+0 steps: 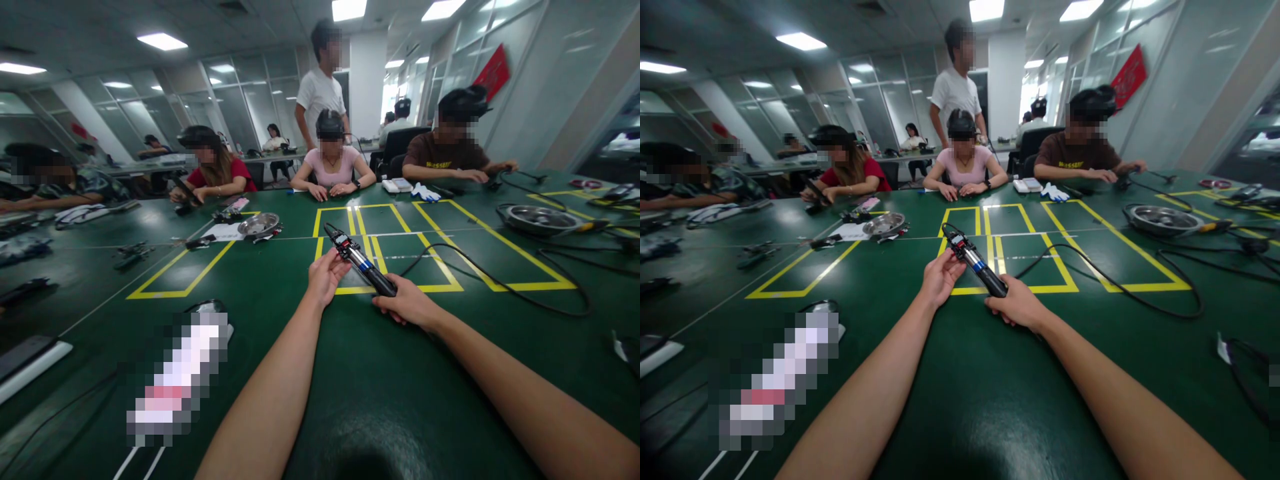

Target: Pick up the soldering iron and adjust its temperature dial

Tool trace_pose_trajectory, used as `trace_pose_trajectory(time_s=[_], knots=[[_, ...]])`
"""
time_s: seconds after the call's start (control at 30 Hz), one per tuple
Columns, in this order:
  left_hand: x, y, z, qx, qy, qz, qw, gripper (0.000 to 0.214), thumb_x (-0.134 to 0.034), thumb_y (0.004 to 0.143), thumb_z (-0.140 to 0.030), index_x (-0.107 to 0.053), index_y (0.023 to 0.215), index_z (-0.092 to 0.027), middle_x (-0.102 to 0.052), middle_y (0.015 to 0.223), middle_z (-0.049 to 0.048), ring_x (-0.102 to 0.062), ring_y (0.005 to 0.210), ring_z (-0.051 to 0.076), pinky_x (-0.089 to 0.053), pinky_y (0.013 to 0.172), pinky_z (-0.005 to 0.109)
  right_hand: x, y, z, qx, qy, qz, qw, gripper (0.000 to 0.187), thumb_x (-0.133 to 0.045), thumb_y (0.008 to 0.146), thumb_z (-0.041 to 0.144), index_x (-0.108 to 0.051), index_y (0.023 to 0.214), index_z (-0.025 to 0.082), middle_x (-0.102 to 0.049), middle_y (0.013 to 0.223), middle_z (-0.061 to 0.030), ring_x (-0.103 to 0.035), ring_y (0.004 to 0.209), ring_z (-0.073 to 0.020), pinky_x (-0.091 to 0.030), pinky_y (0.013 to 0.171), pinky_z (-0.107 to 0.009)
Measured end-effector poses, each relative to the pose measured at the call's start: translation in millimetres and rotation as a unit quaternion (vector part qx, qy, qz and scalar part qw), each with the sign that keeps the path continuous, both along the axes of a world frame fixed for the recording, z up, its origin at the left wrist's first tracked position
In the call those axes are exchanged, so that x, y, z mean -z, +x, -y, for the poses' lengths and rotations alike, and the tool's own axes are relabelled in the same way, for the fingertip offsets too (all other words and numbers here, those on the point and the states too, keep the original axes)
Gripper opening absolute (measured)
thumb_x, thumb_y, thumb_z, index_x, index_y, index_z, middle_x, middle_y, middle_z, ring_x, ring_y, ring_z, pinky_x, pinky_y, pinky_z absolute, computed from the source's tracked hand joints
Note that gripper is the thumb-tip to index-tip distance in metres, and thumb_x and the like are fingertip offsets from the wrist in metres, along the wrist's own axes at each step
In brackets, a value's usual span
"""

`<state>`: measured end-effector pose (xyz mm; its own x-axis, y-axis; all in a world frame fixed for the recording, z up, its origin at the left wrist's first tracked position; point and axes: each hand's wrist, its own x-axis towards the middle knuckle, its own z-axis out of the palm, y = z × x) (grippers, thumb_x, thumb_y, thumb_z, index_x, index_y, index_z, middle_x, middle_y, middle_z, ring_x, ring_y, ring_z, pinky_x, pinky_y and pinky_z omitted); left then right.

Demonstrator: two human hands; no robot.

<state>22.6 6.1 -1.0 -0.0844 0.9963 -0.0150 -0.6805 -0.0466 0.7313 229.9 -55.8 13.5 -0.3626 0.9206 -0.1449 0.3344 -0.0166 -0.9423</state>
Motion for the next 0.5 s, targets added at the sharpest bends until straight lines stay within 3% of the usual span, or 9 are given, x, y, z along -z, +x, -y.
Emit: trace_pose_trajectory(time_s=[0.3,0.4,0.5], knots=[[-0.9,0.6,2.1,0.018,0.021,0.004,1.000,0.020,-0.073,0.079,-0.026,-0.066,0.087,-0.010,-0.070,0.079,0.0069,-0.069,0.069,0.014,-0.059,0.071,0.026,-11.0,4.2,1.2,-0.069,-0.087,-0.062,0.992,0.053,-0.074,0.076,0.037,-0.044,0.116,0.018,-0.073,0.080,-0.0049,-0.052,0.043,-0.0078,-0.040,0.037,-0.018],[-1.3,0.2,1.9,0.009,0.015,0.006,1.000,0.019,-0.074,0.079,-0.025,-0.065,0.086,-0.010,-0.070,0.078,0.0063,-0.069,0.069,0.013,-0.059,0.074,0.027,-7.8,2.1,-0.5,-0.037,-0.071,-0.052,0.995,0.058,-0.076,0.074,0.041,-0.044,0.117,0.018,-0.072,0.079,-0.0044,-0.057,0.047,-0.0098,-0.043,0.039,-0.019],[-0.9,-1.0,0.2,-0.010,0.009,0.008,1.000,0.019,-0.075,0.078,-0.025,-0.065,0.085,-0.010,-0.069,0.077,0.0060,-0.069,0.069,0.014,-0.059,0.075,0.028,-4.9,-0.6,-1.3,0.036,-0.010,-0.003,0.999,0.063,-0.077,0.073,0.050,-0.047,0.117,0.018,-0.068,0.069,-0.0012,-0.060,0.048,-0.0130,-0.046,0.043,-0.022]])
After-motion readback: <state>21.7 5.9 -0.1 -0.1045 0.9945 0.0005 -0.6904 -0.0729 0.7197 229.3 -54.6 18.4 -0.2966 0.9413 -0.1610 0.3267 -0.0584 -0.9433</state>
